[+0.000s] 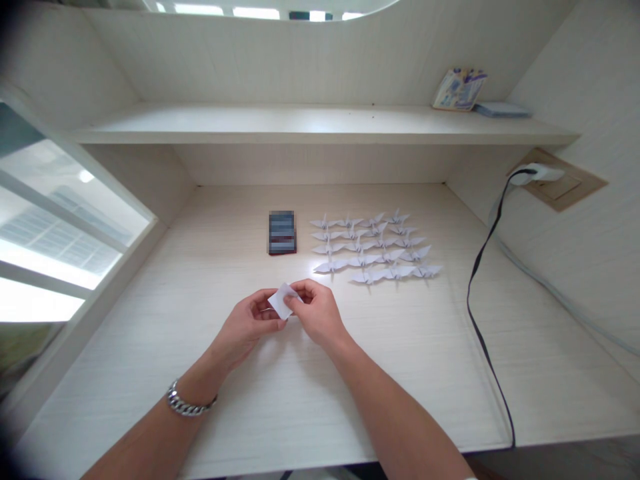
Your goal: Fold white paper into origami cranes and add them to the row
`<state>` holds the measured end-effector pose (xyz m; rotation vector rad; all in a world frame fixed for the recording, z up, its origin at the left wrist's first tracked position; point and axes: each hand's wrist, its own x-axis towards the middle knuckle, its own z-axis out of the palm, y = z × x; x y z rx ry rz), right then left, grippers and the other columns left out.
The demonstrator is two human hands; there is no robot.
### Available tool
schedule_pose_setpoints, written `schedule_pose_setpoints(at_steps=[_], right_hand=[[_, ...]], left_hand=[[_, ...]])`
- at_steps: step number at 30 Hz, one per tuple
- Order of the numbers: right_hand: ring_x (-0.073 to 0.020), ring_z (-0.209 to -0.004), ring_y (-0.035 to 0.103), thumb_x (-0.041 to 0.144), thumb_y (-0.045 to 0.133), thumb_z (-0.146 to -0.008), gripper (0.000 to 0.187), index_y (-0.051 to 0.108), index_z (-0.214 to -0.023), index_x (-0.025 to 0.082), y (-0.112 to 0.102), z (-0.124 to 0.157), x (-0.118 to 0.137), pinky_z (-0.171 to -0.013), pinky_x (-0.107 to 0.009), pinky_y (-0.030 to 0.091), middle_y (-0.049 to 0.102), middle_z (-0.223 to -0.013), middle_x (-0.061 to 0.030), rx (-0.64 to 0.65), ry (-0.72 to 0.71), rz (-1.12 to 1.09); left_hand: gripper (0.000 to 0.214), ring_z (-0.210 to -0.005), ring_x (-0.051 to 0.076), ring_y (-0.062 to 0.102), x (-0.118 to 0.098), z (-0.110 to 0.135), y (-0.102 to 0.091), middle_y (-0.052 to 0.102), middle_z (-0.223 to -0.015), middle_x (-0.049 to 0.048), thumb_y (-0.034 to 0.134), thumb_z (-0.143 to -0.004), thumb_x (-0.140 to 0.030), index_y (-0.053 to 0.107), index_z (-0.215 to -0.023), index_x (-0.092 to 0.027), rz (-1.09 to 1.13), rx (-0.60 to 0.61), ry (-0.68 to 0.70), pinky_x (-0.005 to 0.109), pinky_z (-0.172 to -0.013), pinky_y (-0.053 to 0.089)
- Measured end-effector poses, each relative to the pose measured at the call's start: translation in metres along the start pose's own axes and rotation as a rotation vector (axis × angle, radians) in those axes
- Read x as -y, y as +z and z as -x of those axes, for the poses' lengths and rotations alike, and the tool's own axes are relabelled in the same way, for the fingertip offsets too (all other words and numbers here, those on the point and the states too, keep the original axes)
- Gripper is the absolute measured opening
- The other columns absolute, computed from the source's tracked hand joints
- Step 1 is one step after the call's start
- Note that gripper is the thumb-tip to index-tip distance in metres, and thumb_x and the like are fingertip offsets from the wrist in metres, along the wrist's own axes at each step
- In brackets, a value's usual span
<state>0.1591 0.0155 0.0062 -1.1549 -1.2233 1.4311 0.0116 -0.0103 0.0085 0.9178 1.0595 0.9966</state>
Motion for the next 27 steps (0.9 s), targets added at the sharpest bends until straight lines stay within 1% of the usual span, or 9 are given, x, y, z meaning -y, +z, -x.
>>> schedule_pose_setpoints(at_steps=[4, 6, 11, 14, 17, 19, 21, 23, 27], right_hand=[[-0.0164, -0.068, 0.062, 0.027, 0.068, -0.067, 0.018, 0.064, -0.081, 0.016, 0.000, 0.000, -0.001, -0.059, -0.027, 0.051, 0.068, -0.075, -0.0037, -0.003, -0.009, 0.004], [-0.0163, -0.068, 0.062, 0.027, 0.069, -0.067, 0.018, 0.064, -0.081, 0.016, 0.000, 0.000, -0.003, -0.060, -0.028, 0.051, 0.067, -0.075, -0.0037, -0.019, -0.016, 0.014], [-0.0163, -0.066, 0.062, 0.027, 0.069, -0.067, 0.019, 0.064, -0.082, 0.016, -0.001, -0.002, -0.004, -0.057, -0.028, 0.052, 0.067, -0.074, -0.0035, -0.021, -0.007, 0.012], [-0.0172, -0.067, 0.062, 0.030, 0.069, -0.067, 0.021, 0.064, -0.083, 0.017, -0.002, -0.002, -0.003, -0.056, -0.028, 0.053, 0.067, -0.074, -0.0037, -0.006, 0.009, 0.002], [-0.0172, -0.066, 0.062, 0.031, 0.070, -0.066, 0.023, 0.064, -0.082, 0.017, -0.003, -0.002, -0.004, -0.056, -0.028, 0.053, 0.067, -0.074, -0.0037, 0.009, 0.019, 0.000], [-0.0169, -0.066, 0.062, 0.030, 0.070, -0.065, 0.023, 0.065, -0.081, 0.016, -0.003, -0.002, -0.005, -0.057, -0.028, 0.053, 0.067, -0.074, -0.0037, 0.023, 0.029, -0.011], [-0.0165, -0.065, 0.062, 0.029, 0.070, -0.064, 0.022, 0.065, -0.081, 0.016, -0.002, -0.001, -0.005, -0.057, -0.028, 0.053, 0.067, -0.074, -0.0035, 0.042, 0.049, -0.029], [-0.0162, -0.064, 0.062, 0.027, 0.070, -0.064, 0.021, 0.066, -0.081, 0.016, -0.002, 0.000, -0.003, -0.057, -0.028, 0.052, 0.067, -0.073, -0.0032, 0.080, 0.083, -0.058], [-0.0157, -0.066, 0.062, 0.025, 0.068, -0.064, 0.018, 0.068, -0.079, 0.017, -0.004, 0.001, 0.005, -0.061, -0.030, 0.053, 0.067, -0.073, -0.0022, 0.151, 0.170, -0.168]], left_hand=[[0.030, -0.064, 0.013, 0.060, -0.004, 0.000, 0.002, 0.062, -0.072, 0.0016, 0.068, -0.069, -0.023, 0.061, -0.096, -0.013, -0.070, 0.006, -0.053, 0.026, -0.063, 0.048], [0.029, -0.060, 0.013, 0.059, -0.006, 0.000, 0.003, 0.060, -0.065, -0.0002, 0.069, -0.067, -0.023, 0.061, -0.093, -0.012, -0.105, 0.009, -0.061, 0.026, -0.060, 0.047], [0.038, -0.062, 0.013, 0.059, -0.007, 0.001, 0.003, 0.063, -0.067, 0.0005, 0.070, -0.061, -0.014, 0.059, -0.098, -0.013, -0.096, 0.020, -0.057, 0.025, -0.061, 0.047], [0.052, -0.062, 0.014, 0.061, -0.008, 0.002, 0.001, 0.062, -0.068, -0.0006, 0.072, -0.058, -0.011, 0.056, -0.107, -0.015, -0.115, 0.064, -0.071, 0.025, -0.061, 0.047], [0.060, -0.067, 0.015, 0.062, -0.010, 0.002, -0.003, 0.063, -0.075, 0.0013, 0.075, -0.057, -0.015, 0.054, -0.113, -0.017, -0.118, 0.034, -0.046, 0.026, -0.063, 0.048], [0.049, -0.074, 0.016, 0.062, -0.010, 0.001, -0.004, 0.064, -0.083, 0.0046, 0.073, -0.063, -0.022, 0.057, -0.109, -0.016, -0.092, -0.023, -0.001, 0.028, -0.068, 0.050], [0.036, -0.078, 0.017, 0.062, -0.009, -0.001, -0.005, 0.066, -0.088, 0.0070, 0.070, -0.067, -0.026, 0.062, -0.100, -0.015, -0.067, -0.066, 0.024, 0.030, -0.071, 0.051], [0.027, -0.075, 0.016, 0.061, -0.007, -0.003, -0.006, 0.067, -0.085, 0.0068, 0.070, -0.068, -0.027, 0.064, -0.090, -0.013, -0.062, -0.100, 0.026, 0.029, -0.069, 0.051], [0.019, -0.069, 0.015, 0.060, -0.003, -0.004, -0.006, 0.067, -0.077, 0.0044, 0.070, -0.067, -0.025, 0.067, -0.082, -0.014, -0.023, -0.143, 0.031, 0.027, -0.064, 0.050]])
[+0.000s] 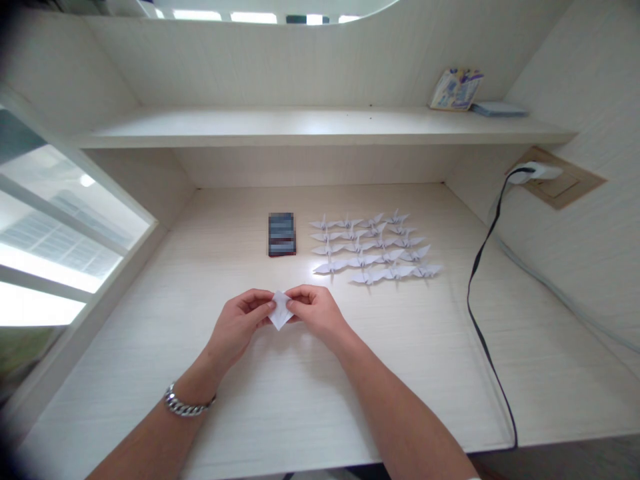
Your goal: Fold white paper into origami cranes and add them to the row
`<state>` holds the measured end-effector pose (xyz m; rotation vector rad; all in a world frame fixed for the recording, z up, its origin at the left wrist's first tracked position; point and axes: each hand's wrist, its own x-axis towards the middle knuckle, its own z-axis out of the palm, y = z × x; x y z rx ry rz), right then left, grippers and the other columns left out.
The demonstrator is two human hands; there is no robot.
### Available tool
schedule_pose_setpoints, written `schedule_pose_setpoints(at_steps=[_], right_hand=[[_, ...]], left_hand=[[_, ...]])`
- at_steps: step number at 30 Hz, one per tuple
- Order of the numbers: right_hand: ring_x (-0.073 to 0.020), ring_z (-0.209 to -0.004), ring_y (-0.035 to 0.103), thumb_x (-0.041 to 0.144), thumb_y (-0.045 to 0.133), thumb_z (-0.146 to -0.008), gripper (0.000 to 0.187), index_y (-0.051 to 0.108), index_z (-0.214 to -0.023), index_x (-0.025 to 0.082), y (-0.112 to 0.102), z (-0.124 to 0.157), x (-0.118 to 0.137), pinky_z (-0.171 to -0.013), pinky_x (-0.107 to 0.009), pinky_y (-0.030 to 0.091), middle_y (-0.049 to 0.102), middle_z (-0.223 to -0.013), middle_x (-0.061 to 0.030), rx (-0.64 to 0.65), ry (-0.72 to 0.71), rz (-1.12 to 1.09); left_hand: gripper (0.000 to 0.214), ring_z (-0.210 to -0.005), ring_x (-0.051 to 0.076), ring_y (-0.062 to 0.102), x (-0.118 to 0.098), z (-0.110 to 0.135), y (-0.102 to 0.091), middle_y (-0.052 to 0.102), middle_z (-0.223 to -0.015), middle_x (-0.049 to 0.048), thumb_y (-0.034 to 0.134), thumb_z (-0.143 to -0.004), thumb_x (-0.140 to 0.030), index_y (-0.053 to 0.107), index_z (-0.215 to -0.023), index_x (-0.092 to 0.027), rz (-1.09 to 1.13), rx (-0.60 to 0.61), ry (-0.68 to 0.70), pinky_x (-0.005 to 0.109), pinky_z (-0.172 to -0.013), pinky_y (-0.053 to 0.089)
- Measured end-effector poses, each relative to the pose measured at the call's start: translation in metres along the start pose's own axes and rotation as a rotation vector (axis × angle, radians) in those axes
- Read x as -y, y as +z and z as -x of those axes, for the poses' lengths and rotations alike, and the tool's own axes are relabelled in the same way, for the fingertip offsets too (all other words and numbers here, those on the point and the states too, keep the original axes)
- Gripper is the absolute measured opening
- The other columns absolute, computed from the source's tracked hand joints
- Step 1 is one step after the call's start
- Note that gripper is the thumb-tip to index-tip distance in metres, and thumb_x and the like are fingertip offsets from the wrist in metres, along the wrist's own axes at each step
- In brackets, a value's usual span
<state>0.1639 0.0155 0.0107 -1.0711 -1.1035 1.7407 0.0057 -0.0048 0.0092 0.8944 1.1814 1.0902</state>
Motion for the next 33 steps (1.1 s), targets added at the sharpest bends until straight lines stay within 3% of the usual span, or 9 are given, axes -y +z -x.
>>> schedule_pose_setpoints(at_steps=[6, 10, 24, 28, 33], right_hand=[[-0.0168, -0.071, 0.063, 0.022, 0.070, -0.060, 0.019, 0.072, -0.078, 0.016, -0.003, 0.003, 0.005, -0.066, -0.031, 0.054, 0.069, -0.078, -0.0046, 0.019, 0.024, -0.086], [-0.0176, -0.072, 0.063, 0.027, 0.069, -0.065, 0.019, 0.073, -0.078, 0.014, -0.004, 0.004, 0.005, -0.068, -0.033, 0.054, 0.069, -0.079, -0.0068, 0.067, 0.034, -0.108], [-0.0143, -0.062, 0.063, 0.020, 0.069, -0.063, 0.012, 0.069, -0.073, 0.015, -0.001, 0.001, -0.002, -0.058, -0.028, 0.054, 0.066, -0.067, -0.0013, -0.002, -0.004, 0.108], [-0.0143, -0.061, 0.063, 0.023, 0.071, -0.061, 0.014, 0.068, -0.072, 0.014, 0.002, 0.000, -0.004, -0.058, -0.028, 0.055, 0.067, -0.066, -0.0015, -0.064, -0.048, 0.098], [-0.0136, -0.062, 0.062, 0.024, 0.073, -0.059, 0.016, 0.065, -0.069, 0.015, 0.003, -0.003, -0.006, -0.058, -0.027, 0.055, 0.067, -0.066, -0.0008, -0.179, -0.114, 0.048]], left_hand=[[0.012, -0.066, 0.013, 0.058, -0.004, 0.002, 0.001, 0.064, -0.070, 0.0020, 0.070, -0.064, -0.020, 0.068, -0.074, -0.015, 0.113, 0.000, -0.030, 0.024, -0.061, 0.048], [0.009, -0.067, 0.013, 0.059, -0.006, 0.003, 0.002, 0.065, -0.071, 0.0031, 0.067, -0.065, -0.017, 0.068, -0.073, -0.014, 0.127, 0.006, -0.030, 0.025, -0.062, 0.049], [0.028, -0.065, 0.013, 0.060, 0.007, -0.001, -0.003, 0.067, -0.072, 0.0033, 0.074, -0.063, -0.024, 0.065, -0.087, -0.013, 0.001, -0.044, 0.026, 0.024, -0.061, 0.048], [0.039, -0.064, 0.012, 0.061, 0.005, 0.000, 0.000, 0.066, -0.071, 0.0014, 0.073, -0.065, -0.026, 0.060, -0.100, -0.015, 0.010, -0.072, 0.051, 0.024, -0.061, 0.048], [0.036, -0.060, 0.012, 0.060, 0.001, 0.002, 0.006, 0.065, -0.067, 0.0018, 0.075, -0.060, -0.021, 0.061, -0.092, -0.012, -0.020, -0.031, -0.002, 0.023, -0.058, 0.048]])
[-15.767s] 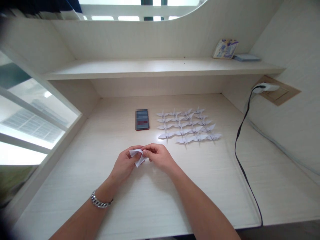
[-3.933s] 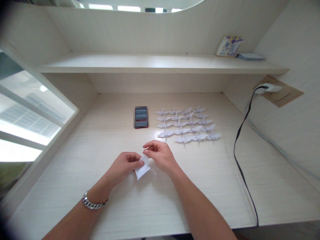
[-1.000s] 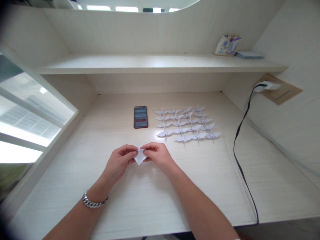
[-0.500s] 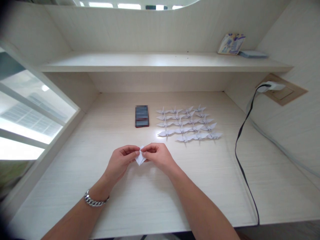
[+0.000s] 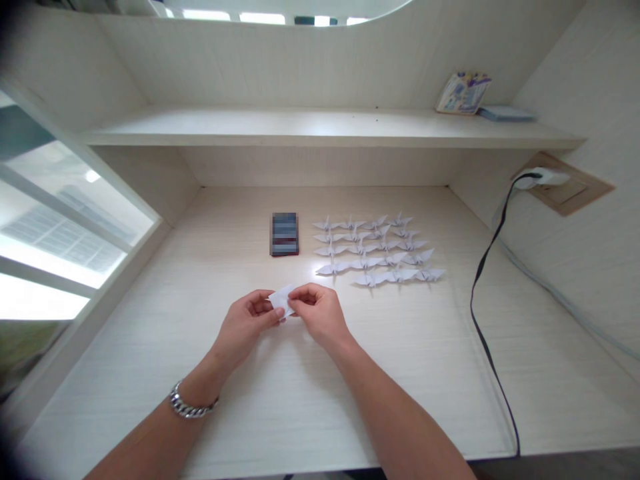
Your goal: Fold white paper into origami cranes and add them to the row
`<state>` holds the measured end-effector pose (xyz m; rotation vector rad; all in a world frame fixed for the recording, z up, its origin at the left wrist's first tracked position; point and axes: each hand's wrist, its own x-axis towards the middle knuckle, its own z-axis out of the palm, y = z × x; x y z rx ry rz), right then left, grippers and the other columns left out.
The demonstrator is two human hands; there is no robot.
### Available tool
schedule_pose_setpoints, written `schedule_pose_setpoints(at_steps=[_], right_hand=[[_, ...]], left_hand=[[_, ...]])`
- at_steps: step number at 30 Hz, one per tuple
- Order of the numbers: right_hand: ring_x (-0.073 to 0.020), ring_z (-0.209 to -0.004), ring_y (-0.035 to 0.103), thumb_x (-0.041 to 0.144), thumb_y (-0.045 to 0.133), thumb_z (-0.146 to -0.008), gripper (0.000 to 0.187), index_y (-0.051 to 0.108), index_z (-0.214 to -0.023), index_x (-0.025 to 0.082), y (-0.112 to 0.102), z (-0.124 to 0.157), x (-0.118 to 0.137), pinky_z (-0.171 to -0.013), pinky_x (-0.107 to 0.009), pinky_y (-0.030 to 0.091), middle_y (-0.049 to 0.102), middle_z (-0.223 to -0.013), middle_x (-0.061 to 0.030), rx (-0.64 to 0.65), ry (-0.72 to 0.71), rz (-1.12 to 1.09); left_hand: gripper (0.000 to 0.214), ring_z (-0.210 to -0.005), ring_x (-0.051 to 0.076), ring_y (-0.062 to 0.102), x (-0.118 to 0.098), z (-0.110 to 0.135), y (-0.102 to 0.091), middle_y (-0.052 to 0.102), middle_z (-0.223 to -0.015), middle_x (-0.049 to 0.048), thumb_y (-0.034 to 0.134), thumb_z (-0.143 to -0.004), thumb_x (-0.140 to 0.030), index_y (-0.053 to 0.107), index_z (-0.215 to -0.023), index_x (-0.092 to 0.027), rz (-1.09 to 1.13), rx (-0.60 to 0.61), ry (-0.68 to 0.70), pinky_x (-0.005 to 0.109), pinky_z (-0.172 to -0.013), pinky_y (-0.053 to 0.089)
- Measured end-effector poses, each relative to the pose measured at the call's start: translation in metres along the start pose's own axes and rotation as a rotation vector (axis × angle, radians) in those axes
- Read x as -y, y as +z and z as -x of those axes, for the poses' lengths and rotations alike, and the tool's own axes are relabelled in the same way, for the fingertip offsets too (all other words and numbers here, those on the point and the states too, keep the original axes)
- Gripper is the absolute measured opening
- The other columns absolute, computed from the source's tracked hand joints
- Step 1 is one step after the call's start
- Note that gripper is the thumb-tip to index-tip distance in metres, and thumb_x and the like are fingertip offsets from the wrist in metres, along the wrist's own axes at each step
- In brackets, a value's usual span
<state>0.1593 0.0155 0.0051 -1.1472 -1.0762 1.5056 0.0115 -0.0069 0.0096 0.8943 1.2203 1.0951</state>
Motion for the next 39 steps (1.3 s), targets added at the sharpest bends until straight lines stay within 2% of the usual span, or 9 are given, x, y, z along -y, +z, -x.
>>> schedule_pose_setpoints(at_steps=[3, 8, 11, 15, 20, 26, 29, 34, 39], right_hand=[[-0.0119, -0.058, 0.060, 0.024, 0.074, -0.059, 0.018, 0.059, -0.065, 0.015, -0.001, -0.001, 0.000, -0.055, -0.025, 0.054, 0.064, -0.061, 0.0017, -0.011, -0.003, -0.039], [-0.0122, -0.055, 0.060, 0.026, 0.073, -0.063, 0.026, 0.051, -0.073, 0.018, -0.002, 0.000, -0.001, -0.057, -0.027, 0.053, 0.063, -0.058, 0.0028, -0.001, 0.027, -0.042], [-0.0127, -0.059, 0.061, 0.026, 0.071, -0.066, 0.026, 0.052, -0.081, 0.018, -0.004, -0.001, -0.002, -0.061, -0.027, 0.052, 0.065, -0.063, 0.0013, 0.003, 0.026, -0.016], [-0.0139, -0.063, 0.060, 0.027, 0.070, -0.067, 0.033, 0.058, -0.096, 0.018, -0.007, -0.002, -0.002, -0.061, -0.026, 0.048, 0.064, -0.066, 0.0008, 0.079, 0.005, 0.090], [-0.0146, -0.064, 0.058, 0.032, 0.065, -0.071, 0.018, 0.067, -0.078, 0.016, -0.008, -0.002, -0.005, -0.059, -0.025, 0.044, 0.066, -0.071, -0.0025, 0.124, -0.056, 0.259], [-0.0111, -0.055, 0.051, 0.035, 0.065, -0.072, 0.019, 0.067, -0.074, 0.016, -0.007, -0.001, 0.000, -0.050, -0.022, 0.037, 0.062, -0.062, 0.0002, 0.117, -0.064, 0.221], [-0.0099, -0.053, 0.048, 0.036, 0.066, -0.071, 0.020, 0.068, -0.073, 0.016, -0.006, -0.001, 0.000, -0.049, -0.022, 0.036, 0.060, -0.059, 0.0010, 0.105, -0.072, 0.194], [-0.0107, -0.054, 0.051, 0.045, 0.060, -0.076, 0.032, 0.065, -0.068, 0.014, -0.008, -0.003, -0.002, -0.051, -0.023, 0.040, 0.058, -0.060, -0.0005, 0.199, 0.024, 0.148], [-0.0130, -0.056, 0.057, 0.058, 0.050, -0.079, 0.046, 0.064, -0.076, 0.014, -0.010, -0.004, 0.002, -0.052, -0.024, 0.045, 0.061, -0.063, -0.0028, 0.187, 0.121, 0.065]], left_hand=[[0.034, -0.062, 0.014, 0.062, -0.001, 0.000, 0.001, 0.068, -0.071, 0.0040, 0.075, -0.060, -0.018, 0.061, -0.089, -0.011, 0.001, 0.011, 0.011, 0.026, -0.061, 0.050], [0.028, -0.067, 0.015, 0.061, 0.000, -0.001, 0.000, 0.068, -0.077, 0.0057, 0.073, -0.064, -0.023, 0.063, -0.088, -0.012, -0.042, 0.005, 0.047, 0.026, -0.064, 0.049], [0.022, -0.062, 0.013, 0.057, 0.003, -0.001, -0.001, 0.065, -0.067, 0.0038, 0.067, -0.071, -0.031, 0.065, -0.079, -0.011, -0.167, 0.015, 0.050, 0.024, -0.059, 0.045], [0.023, -0.059, 0.012, 0.052, 0.009, -0.002, -0.004, 0.059, -0.061, 0.0006, 0.063, -0.075, -0.036, 0.062, -0.068, -0.013, -0.305, 0.061, 0.103, 0.022, -0.056, 0.039], [0.024, -0.059, 0.012, 0.050, 0.012, -0.001, -0.005, 0.056, -0.062, -0.0006, 0.060, -0.077, -0.037, 0.060, -0.067, -0.015, -0.398, 0.128, 0.160, 0.022, -0.056, 0.038], [0.023, -0.063, 0.013, 0.052, 0.010, 0.001, -0.005, 0.059, -0.066, 0.0003, 0.061, -0.076, -0.038, 0.062, -0.073, -0.016, -0.387, 0.114, 0.172, 0.023, -0.059, 0.040], [0.022, -0.067, 0.014, 0.055, 0.011, 0.001, -0.004, 0.062, -0.072, 0.0020, 0.060, -0.077, -0.038, 0.064, -0.079, -0.016, -0.313, 0.095, 0.162, 0.024, -0.061, 0.042], [0.022, -0.066, 0.014, 0.057, 0.013, -0.001, -0.003, 0.063, -0.072, 0.0024, 0.060, -0.077, -0.037, 0.063, -0.077, -0.015, -0.242, 0.104, 0.126, 0.024, -0.061, 0.044], [0.024, -0.064, 0.015, 0.057, 0.016, -0.005, -0.009, 0.065, -0.071, 0.0033, 0.060, -0.077, -0.038, 0.064, -0.078, -0.014, -0.315, 0.047, 0.126, 0.024, -0.059, 0.045]])
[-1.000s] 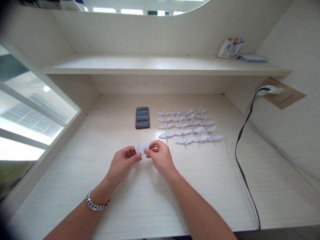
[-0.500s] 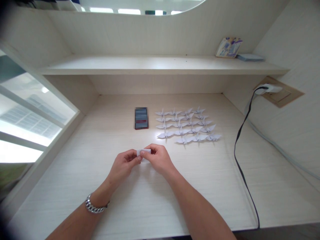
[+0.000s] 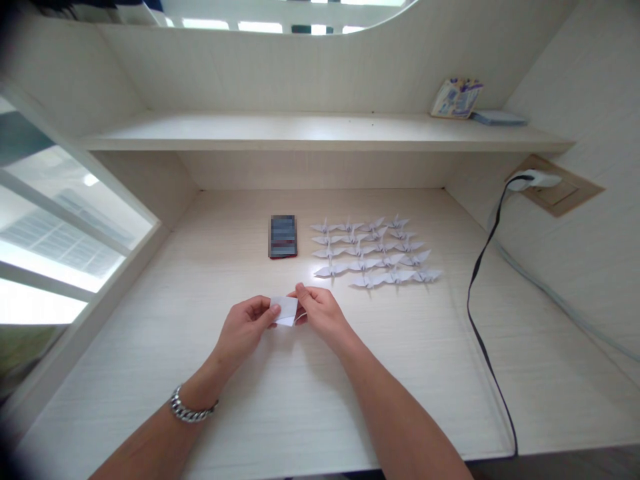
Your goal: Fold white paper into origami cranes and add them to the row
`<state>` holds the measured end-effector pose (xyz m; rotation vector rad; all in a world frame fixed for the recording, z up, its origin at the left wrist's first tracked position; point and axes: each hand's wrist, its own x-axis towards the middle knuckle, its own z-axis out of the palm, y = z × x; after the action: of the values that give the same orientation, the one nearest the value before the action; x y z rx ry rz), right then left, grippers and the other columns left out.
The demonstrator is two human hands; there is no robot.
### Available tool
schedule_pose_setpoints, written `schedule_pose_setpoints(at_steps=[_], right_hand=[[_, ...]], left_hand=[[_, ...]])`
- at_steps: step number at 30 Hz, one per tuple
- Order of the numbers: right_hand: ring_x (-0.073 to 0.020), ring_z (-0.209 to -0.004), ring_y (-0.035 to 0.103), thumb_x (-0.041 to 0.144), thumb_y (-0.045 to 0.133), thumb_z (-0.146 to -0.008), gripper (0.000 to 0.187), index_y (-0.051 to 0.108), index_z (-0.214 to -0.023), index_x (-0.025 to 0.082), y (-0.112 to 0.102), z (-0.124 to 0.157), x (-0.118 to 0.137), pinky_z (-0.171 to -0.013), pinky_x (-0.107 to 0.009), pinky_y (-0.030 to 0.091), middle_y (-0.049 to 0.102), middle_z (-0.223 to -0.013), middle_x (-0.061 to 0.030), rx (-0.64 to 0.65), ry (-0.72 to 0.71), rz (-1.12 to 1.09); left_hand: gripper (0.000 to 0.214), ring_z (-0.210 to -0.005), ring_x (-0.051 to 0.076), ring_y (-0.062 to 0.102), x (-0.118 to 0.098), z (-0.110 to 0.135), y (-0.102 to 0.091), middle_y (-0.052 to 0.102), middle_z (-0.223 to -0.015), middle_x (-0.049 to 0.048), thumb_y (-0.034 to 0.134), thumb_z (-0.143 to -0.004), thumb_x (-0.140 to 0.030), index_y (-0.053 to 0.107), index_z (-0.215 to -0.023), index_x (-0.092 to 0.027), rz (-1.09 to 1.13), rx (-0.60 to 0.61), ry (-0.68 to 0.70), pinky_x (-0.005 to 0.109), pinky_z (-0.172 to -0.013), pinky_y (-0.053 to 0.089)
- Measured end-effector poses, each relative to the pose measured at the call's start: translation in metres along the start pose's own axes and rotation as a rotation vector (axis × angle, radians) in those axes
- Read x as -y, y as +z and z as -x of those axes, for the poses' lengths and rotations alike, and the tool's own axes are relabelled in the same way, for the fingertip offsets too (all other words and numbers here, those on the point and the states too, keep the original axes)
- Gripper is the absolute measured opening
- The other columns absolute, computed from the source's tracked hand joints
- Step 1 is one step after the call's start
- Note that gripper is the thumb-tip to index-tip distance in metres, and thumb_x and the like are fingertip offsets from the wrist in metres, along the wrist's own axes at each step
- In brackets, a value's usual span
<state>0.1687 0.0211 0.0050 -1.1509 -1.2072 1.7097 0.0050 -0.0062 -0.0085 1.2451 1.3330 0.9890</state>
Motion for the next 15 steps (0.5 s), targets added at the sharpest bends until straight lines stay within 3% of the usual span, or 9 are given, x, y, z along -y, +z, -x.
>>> schedule_pose_setpoints(at_steps=[4, 10, 15], right_hand=[[-0.0117, -0.056, 0.056, 0.047, 0.068, -0.068, 0.033, 0.061, -0.071, 0.015, -0.001, 0.000, -0.001, -0.053, -0.023, 0.045, 0.059, -0.062, 0.0000, 0.024, -0.042, 0.084], [-0.0109, -0.047, 0.053, 0.044, 0.068, -0.067, 0.032, 0.054, -0.061, 0.016, -0.004, -0.002, -0.004, -0.047, -0.023, 0.042, 0.054, -0.052, 0.0024, -0.082, -0.068, 0.109], [-0.0110, -0.045, 0.053, 0.045, 0.070, -0.066, 0.034, 0.053, -0.059, 0.016, -0.007, -0.001, 0.003, -0.045, -0.023, 0.041, 0.056, -0.049, 0.0016, -0.175, -0.092, 0.056]], left_hand=[[0.024, -0.059, 0.013, 0.056, -0.006, 0.001, -0.003, 0.065, -0.067, 0.0028, 0.061, -0.075, -0.038, 0.066, -0.078, -0.014, -0.031, -0.042, 0.012, 0.023, -0.056, 0.043], [0.026, -0.062, 0.014, 0.059, -0.020, 0.002, -0.003, 0.067, -0.069, 0.0046, 0.069, -0.068, -0.028, 0.066, -0.089, -0.012, 0.136, 0.020, -0.049, 0.025, -0.059, 0.046], [0.029, -0.062, 0.013, 0.060, -0.018, 0.000, -0.011, 0.066, -0.068, 0.0031, 0.069, -0.068, -0.024, 0.064, -0.094, -0.014, 0.129, -0.036, -0.022, 0.025, -0.061, 0.047]])
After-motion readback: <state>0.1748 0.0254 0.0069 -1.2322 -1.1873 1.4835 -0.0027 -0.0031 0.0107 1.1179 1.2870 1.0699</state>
